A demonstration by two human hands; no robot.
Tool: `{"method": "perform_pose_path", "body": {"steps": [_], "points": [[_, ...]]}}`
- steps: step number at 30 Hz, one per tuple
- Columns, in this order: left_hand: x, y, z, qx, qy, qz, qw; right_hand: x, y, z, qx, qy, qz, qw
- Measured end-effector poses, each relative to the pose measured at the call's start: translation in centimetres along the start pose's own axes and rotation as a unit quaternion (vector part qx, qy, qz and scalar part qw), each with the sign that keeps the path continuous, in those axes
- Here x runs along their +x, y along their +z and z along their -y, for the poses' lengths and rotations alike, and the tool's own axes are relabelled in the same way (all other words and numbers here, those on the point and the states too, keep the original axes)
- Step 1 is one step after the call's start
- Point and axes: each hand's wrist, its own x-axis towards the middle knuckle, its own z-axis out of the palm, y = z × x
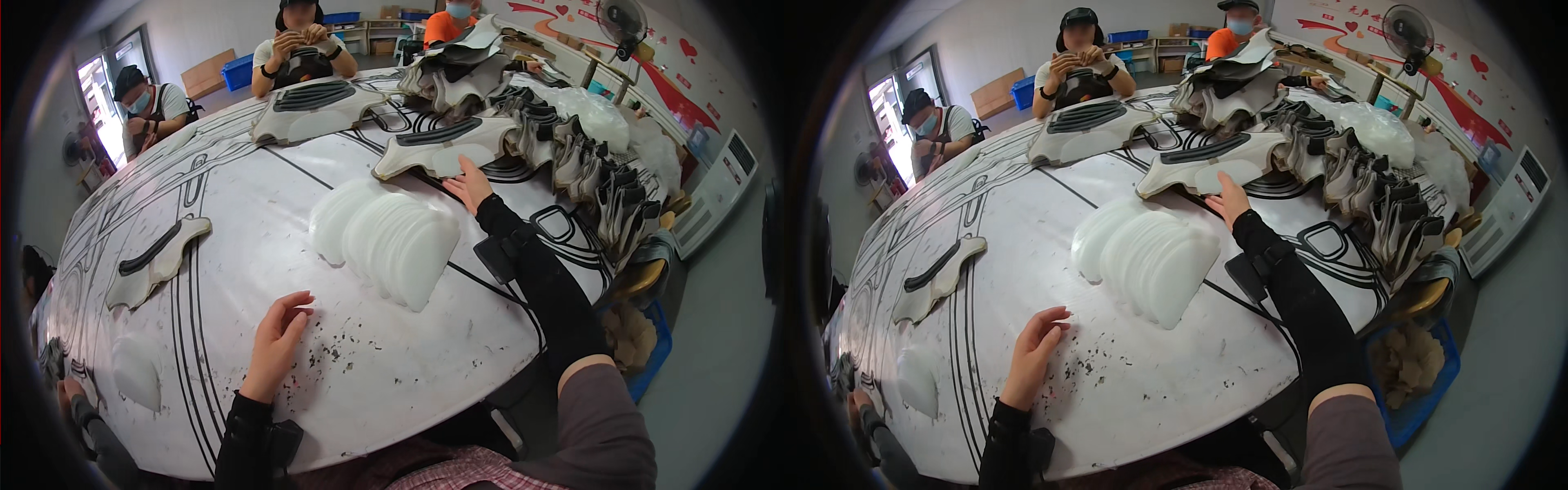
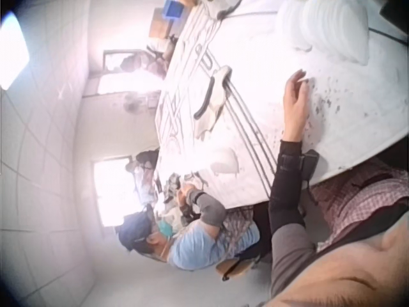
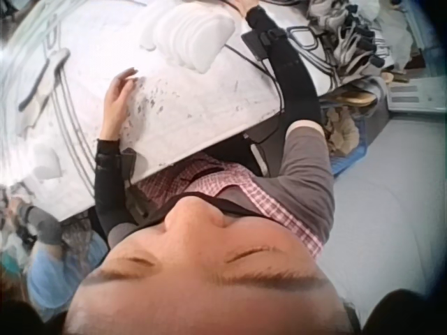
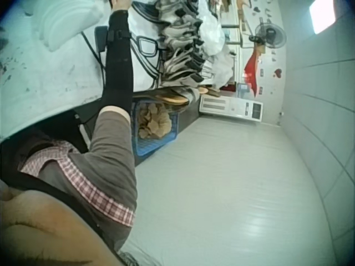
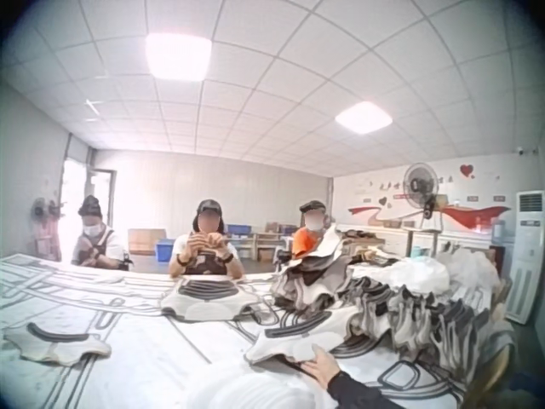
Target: Manually assembling shoe components by attaching a white plastic heel counter to a leather upper piece.
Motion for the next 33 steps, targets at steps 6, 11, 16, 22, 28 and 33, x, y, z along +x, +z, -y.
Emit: {"method": "perform_pose_path", "body": {"steps": [6,11,16,22,28,33], "points": [[0.0,-1.3,2.5,0.037,0.036,-0.009,0.999,-4.3,-0.2,-2.7,-0.392,-0.213,0.122,0.887],[0.5,-0.6,1.5,-0.031,0.034,-0.01,0.999,-10.6,-1.1,-0.5,-0.596,-0.317,0.269,0.687],[0.2,-2.1,1.3,-0.076,0.003,-0.055,0.996,-10.1,-1.1,-1.0,-0.566,-0.279,0.261,0.731],[0.4,-3.1,1.4,-0.079,0.017,-0.114,0.99,-9.4,-1.7,-1.7,-0.496,-0.226,0.187,0.817],[1.1,-5.1,1.5,-0.035,0.028,-0.181,0.983,-7.7,-3.9,-2.3,-0.479,-0.301,0.086,0.82],[3.0,-11.9,1.6,0.08,-0.031,-0.203,0.976,-8.4,-2.3,-1.3,-0.325,-0.226,0.121,0.91]]}}
